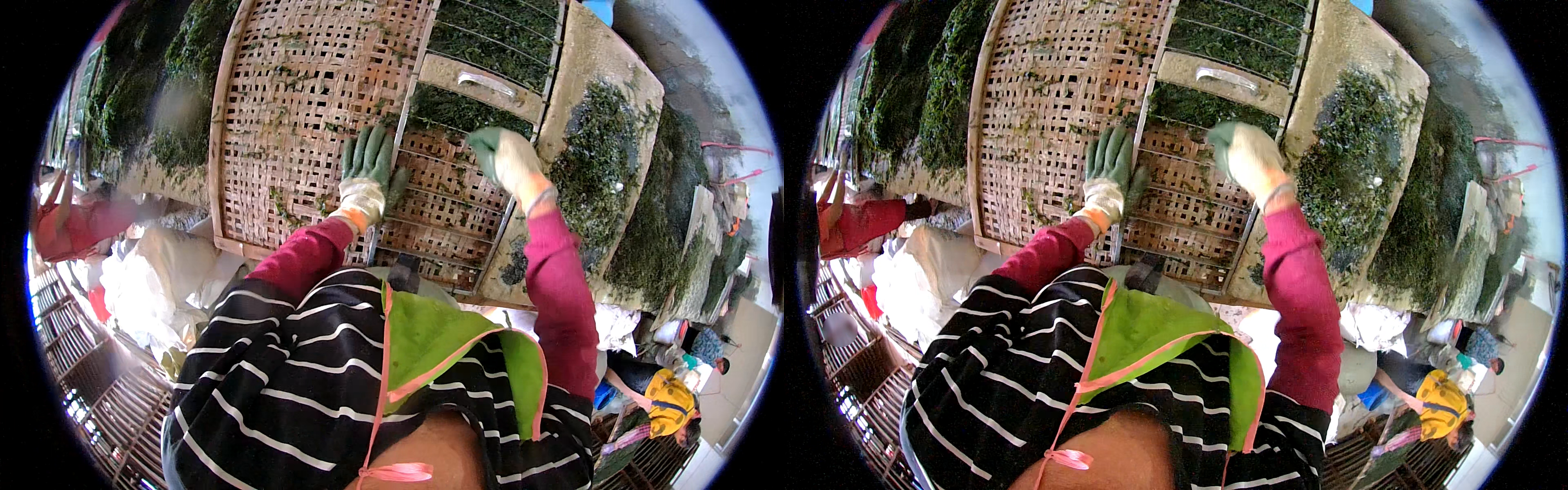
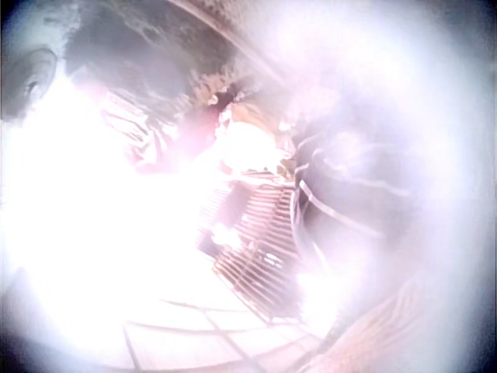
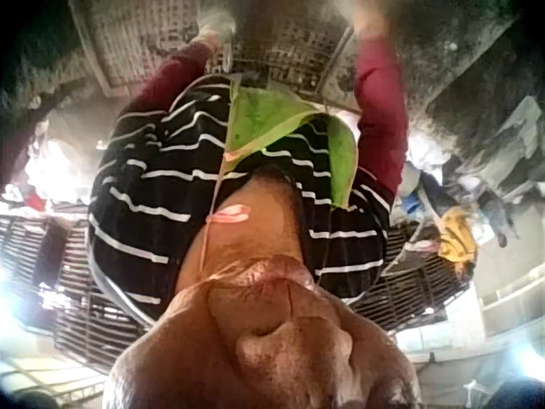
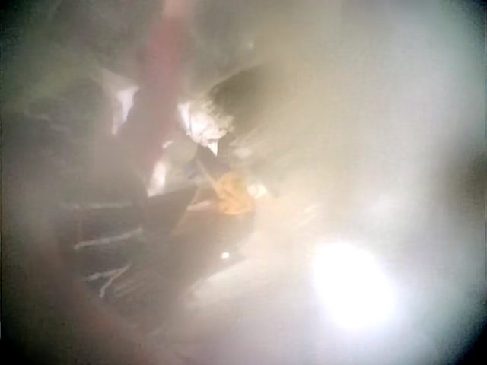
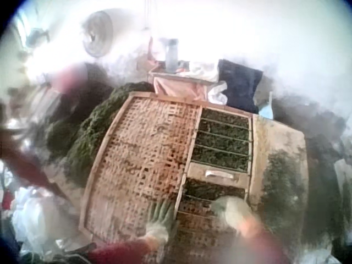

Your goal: The person picks through a pile of green leaves on a table by hand and places them into different sections of a wooden tray.

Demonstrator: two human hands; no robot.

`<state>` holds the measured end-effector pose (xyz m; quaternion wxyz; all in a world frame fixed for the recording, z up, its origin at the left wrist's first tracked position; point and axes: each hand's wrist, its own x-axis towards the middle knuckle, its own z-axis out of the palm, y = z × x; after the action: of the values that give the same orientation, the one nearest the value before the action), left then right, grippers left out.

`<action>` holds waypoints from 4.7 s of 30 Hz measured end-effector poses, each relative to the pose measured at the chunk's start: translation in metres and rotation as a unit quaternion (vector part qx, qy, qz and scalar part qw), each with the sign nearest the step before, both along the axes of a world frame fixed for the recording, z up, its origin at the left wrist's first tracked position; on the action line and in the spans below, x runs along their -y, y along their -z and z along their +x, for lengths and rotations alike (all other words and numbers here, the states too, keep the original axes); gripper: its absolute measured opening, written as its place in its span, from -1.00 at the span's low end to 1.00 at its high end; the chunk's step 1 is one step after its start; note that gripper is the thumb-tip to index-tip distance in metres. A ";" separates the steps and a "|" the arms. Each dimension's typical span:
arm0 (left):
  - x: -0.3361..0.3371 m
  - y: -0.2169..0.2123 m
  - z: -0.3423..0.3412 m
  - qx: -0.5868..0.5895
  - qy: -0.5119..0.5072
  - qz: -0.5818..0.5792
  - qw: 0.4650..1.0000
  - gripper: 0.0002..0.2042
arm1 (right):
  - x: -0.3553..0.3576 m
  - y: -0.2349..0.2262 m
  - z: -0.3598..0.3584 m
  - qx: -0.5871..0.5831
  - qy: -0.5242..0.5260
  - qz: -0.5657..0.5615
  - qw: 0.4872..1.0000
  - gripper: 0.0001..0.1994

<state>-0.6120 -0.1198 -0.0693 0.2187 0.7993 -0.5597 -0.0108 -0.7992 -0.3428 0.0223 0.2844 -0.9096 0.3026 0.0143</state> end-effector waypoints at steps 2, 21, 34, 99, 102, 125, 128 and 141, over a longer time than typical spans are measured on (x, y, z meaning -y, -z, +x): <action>-0.001 0.001 0.002 -0.011 0.010 -0.012 1.000 -0.26 | 0.014 0.008 0.030 0.097 0.084 0.304 0.944 -0.73; 0.015 -0.020 0.014 -0.093 -0.001 -0.074 0.993 -0.23 | -0.026 0.014 0.097 0.106 0.100 0.010 0.989 -0.67; 0.078 -0.018 0.021 0.072 0.016 -0.072 0.995 -0.37 | -0.024 -0.005 0.021 0.132 0.137 -0.113 0.975 -0.69; 0.090 -0.059 0.020 0.054 0.026 0.082 0.995 -0.23 | 0.000 0.007 -0.001 0.192 0.007 -0.297 0.936 -0.64; 0.034 -0.032 0.038 -0.010 -0.061 -0.010 0.998 -0.40 | -0.070 0.014 -0.053 0.048 0.007 -0.260 0.964 -0.48; -0.010 -0.049 0.179 0.032 0.027 -0.170 0.985 -0.70 | -0.105 0.048 0.096 0.111 0.172 -0.333 0.921 -0.80; -0.059 -0.031 0.271 -0.319 -0.156 -0.302 0.885 -0.77 | -0.104 0.062 0.104 0.188 0.247 -0.180 0.934 -0.90; -0.258 0.040 0.390 -0.023 -0.323 0.229 0.918 -0.26 | -0.249 -0.020 0.517 -0.070 -0.205 -0.310 0.926 -0.19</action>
<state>-0.2218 0.1381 -0.1095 0.0342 0.9643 -0.2481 -0.0863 -0.2819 -0.0934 0.0422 -0.0428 -0.9912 0.1182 0.0416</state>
